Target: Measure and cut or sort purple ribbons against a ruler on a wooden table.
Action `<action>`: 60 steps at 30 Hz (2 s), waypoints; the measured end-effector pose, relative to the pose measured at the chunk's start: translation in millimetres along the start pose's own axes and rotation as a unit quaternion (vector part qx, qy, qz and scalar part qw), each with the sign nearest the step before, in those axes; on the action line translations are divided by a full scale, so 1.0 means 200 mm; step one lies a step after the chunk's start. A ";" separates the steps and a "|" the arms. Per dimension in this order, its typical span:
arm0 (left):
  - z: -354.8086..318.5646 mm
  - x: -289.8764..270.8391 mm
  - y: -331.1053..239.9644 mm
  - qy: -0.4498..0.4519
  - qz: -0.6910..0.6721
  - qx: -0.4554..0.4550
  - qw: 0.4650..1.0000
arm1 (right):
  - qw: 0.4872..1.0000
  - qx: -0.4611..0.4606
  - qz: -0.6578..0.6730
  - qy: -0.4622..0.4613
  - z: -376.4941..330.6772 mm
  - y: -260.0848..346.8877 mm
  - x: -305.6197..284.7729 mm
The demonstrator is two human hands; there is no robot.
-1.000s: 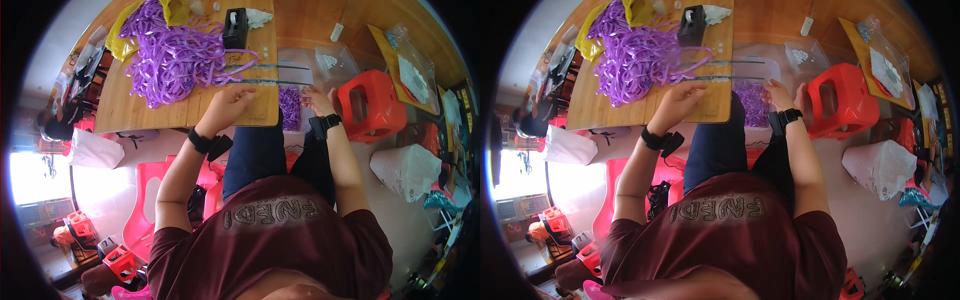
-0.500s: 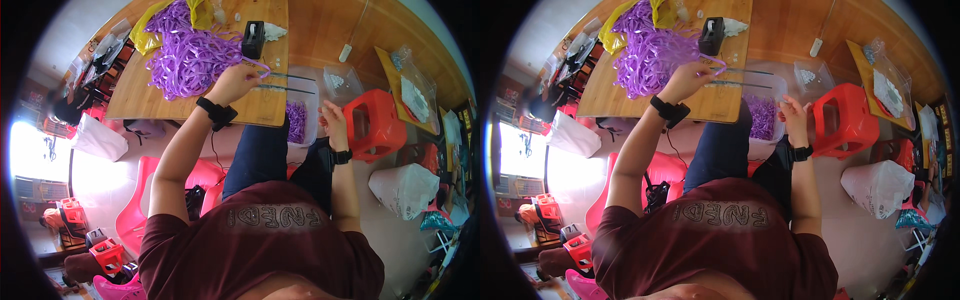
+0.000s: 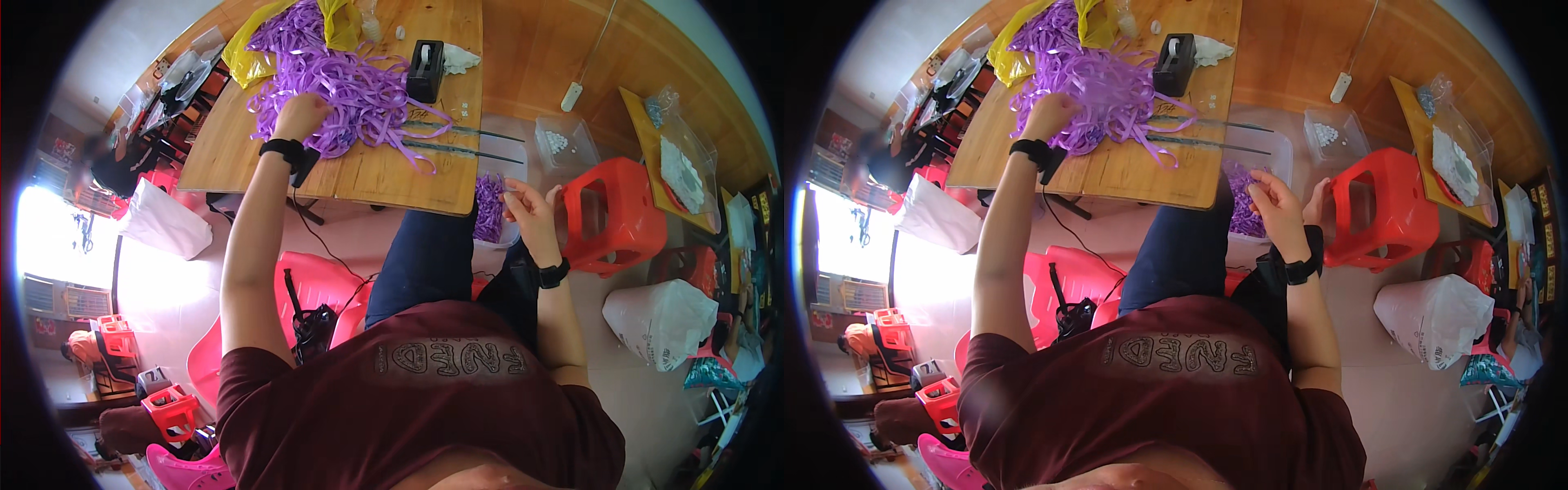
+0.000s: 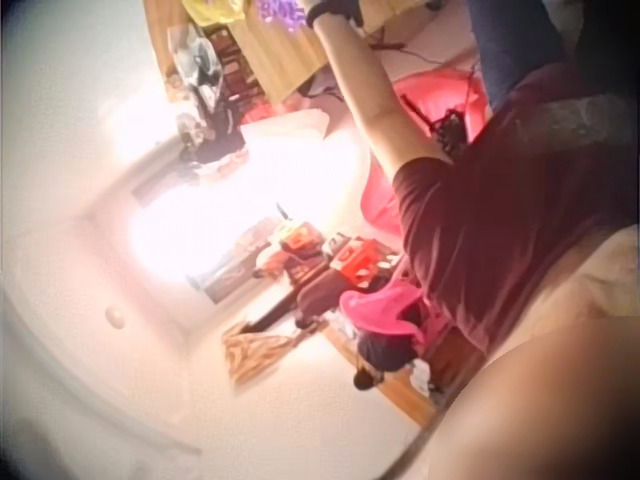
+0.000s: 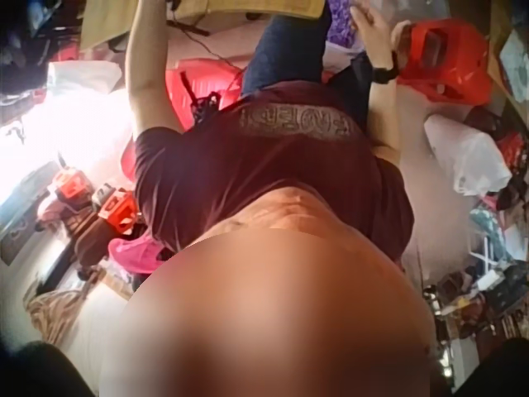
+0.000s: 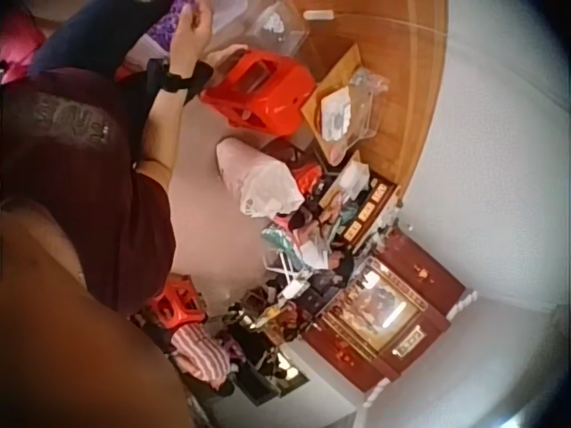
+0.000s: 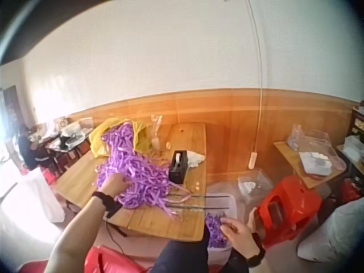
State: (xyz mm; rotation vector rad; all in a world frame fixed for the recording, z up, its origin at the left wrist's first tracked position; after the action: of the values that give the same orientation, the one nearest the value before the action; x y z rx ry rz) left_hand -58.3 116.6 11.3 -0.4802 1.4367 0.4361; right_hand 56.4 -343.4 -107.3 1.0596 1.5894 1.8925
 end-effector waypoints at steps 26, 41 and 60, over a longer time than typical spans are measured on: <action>-0.27 -1.01 -0.68 -0.112 -0.321 0.237 0.910 | 0.997 -0.045 -0.037 0.052 0.04 0.24 0.21; -0.49 -0.93 -0.97 -0.068 -0.336 0.285 0.895 | 0.987 -0.132 -0.034 0.081 0.11 0.43 0.52; -0.42 0.04 -0.56 0.115 -0.179 0.242 0.947 | 0.983 -0.033 0.173 -0.051 0.12 0.15 0.23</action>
State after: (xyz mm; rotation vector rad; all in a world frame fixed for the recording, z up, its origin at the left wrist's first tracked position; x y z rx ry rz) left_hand -64.5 -22.2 2.3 -0.3868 1.5748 -0.2737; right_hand 52.4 -300.8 -64.2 1.4553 1.3422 2.0542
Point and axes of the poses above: each hand's wrist, its own z-axis towards the middle knuckle, its own x-axis out of the palm, y = z × x, the point moved 2 cm from there along z, towards the middle knuckle, and after that the axes turned 12 degrees about z, right-handed, at the moved point
